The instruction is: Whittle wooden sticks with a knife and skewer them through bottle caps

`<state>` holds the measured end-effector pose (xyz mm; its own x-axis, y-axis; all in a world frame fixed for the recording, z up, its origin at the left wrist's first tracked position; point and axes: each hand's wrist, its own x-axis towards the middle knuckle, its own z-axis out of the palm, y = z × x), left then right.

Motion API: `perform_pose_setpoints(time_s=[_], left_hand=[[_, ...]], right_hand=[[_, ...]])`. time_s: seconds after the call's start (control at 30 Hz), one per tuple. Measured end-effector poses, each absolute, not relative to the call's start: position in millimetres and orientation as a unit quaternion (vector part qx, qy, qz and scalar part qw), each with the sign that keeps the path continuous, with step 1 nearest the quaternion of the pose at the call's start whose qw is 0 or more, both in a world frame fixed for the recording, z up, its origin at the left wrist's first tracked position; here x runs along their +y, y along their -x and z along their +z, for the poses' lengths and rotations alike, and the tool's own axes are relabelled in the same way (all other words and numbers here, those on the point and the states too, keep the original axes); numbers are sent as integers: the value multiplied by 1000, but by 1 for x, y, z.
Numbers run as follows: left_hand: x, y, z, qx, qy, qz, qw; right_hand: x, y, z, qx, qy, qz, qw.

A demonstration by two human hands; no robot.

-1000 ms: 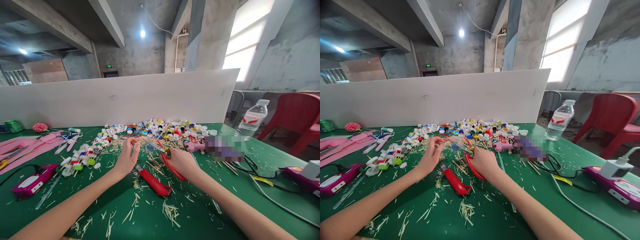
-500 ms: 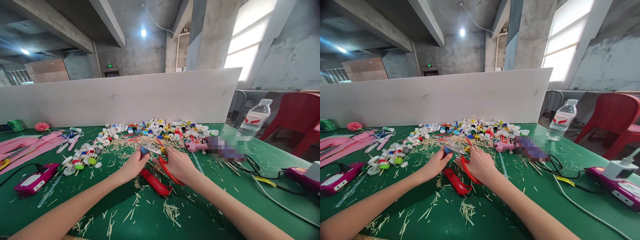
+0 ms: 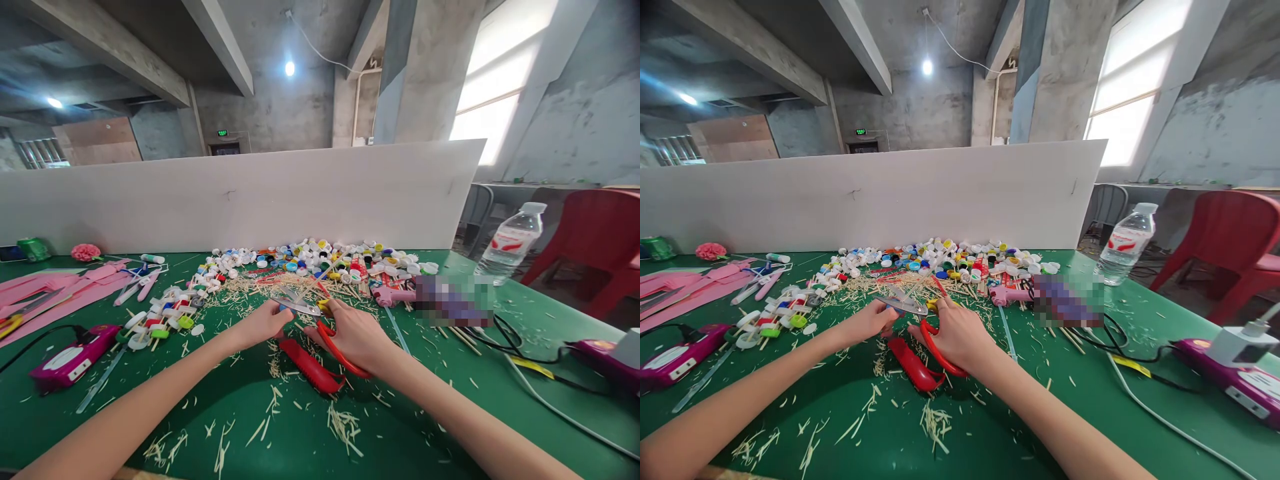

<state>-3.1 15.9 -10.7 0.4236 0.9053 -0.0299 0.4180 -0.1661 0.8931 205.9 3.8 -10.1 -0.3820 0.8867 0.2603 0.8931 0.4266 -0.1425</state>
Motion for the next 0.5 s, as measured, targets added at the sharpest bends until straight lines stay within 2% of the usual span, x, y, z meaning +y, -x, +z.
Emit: perform_pose_setpoints(time_s=[0.1,0.27,0.4,0.5], left_hand=[[13,5,-4,416,-703,252,519],[11,8,3,383,-715,219,543],[9,7,3,384,-720,219,535],[9,4,0,402,-740,249,479]], right_hand=[[2,-204,-9,-827,545,-14,140],[0,-205,-8,-831,541,-31,130],[1,-207,-6,-829,544,-45,125],[3,-207,-4,-821,553,-62,127]])
